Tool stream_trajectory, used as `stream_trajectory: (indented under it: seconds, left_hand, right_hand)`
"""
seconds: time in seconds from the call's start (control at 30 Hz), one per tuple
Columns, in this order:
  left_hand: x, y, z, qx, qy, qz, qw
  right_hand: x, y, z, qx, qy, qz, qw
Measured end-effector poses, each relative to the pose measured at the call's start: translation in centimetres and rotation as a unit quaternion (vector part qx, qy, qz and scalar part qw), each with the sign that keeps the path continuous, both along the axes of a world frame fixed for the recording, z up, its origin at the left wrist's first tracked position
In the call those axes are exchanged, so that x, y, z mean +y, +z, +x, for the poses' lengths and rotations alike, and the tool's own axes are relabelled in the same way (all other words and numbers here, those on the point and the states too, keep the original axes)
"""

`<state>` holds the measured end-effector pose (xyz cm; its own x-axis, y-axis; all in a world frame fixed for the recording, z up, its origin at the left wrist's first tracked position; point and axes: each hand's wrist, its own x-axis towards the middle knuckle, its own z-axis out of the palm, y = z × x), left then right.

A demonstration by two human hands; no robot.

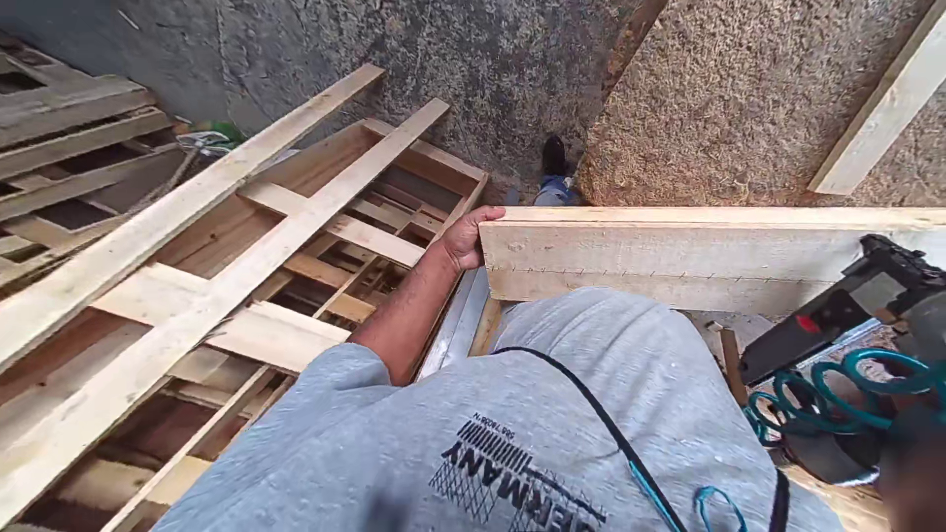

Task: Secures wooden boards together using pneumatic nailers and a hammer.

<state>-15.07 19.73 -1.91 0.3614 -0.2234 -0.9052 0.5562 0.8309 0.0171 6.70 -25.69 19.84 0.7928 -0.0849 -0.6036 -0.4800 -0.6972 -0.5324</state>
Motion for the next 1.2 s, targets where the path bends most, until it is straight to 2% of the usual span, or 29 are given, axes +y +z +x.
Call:
stream_trajectory:
  seconds: [0.13,0.23,0.3,0.37,0.47,0.6,0.67,0.77,0.83,0.9,0.97,1.03,1.1,1.13,1.2]
  left_hand:
    - [0.4,-0.2,-0.3,-0.013,0.001,-0.004,1.0]
    - [0.6,-0.4,0.0,-0.009,-0.021,0.001,1.0]
    - [1.4,-0.3,0.7,-0.004,-0.078,0.016,0.997]
    - [2.5,-0.3,2.1,-0.02,-0.182,0.063,0.981]
    - [3.6,0.3,3.8,-0.079,-0.335,0.228,0.911]
    - [2.3,2.4,3.3,-0.182,-0.474,0.436,0.743]
    - [0.3,2.6,3.1,-0.231,-0.454,0.511,0.692]
    - [-1.9,1.3,2.3,-0.252,-0.354,0.619,0.654]
    - [-2.5,1.0,2.1,-0.246,-0.327,0.655,0.635]
    - [-2.8,0.9,1.9,-0.253,-0.319,0.68,0.609]
    - [-3.0,0.8,1.9,-0.266,-0.328,0.718,0.554]
    - [-3.4,1.2,1.9,-0.244,-0.37,0.758,0.48]
    - [-4.5,1.9,2.2,-0.188,-0.413,0.777,0.437]
    - [-5.6,2.6,2.1,-0.148,-0.43,0.775,0.438]
    - [-7.6,3.3,2.7,-0.071,-0.421,0.775,0.467]
  right_hand:
    - [-4.6,-2.0,-0.3,0.015,-0.004,0.051,0.999]
    - [-4.7,-2.3,-0.5,0.015,-0.055,0.046,0.997]
    - [-4.3,-2.4,-0.5,0.009,-0.063,0.052,0.997]
    - [-4.2,-2.4,-0.6,-0.004,-0.058,0.047,0.997]
    - [-3.9,-2.7,-0.4,-0.013,-0.046,0.046,0.998]
    - [-3.6,-2.5,-0.6,-0.02,-0.037,0.056,0.998]
    - [-3.4,-2.1,-0.4,-0.025,-0.062,0.061,0.996]
    - [-4.5,-2.0,0.5,-0.044,-0.12,0.1,0.987]
    - [-6.7,-2.5,1.5,-0.053,-0.165,0.137,0.975]
    - [-9.7,-3.9,3.6,-0.063,-0.195,0.174,0.963]
    - [-13.0,-6.3,6.9,-0.064,-0.202,0.185,0.959]
    - [-15.9,-8.6,10.2,-0.068,-0.168,0.133,0.974]
    - [-18.2,-10.5,12.8,-0.073,-0.092,-0.002,0.993]
    - [-19.2,-11.1,13.6,-0.071,-0.031,-0.085,0.993]
    - [-20.5,-12.2,14.8,-0.064,0.101,-0.214,0.969]
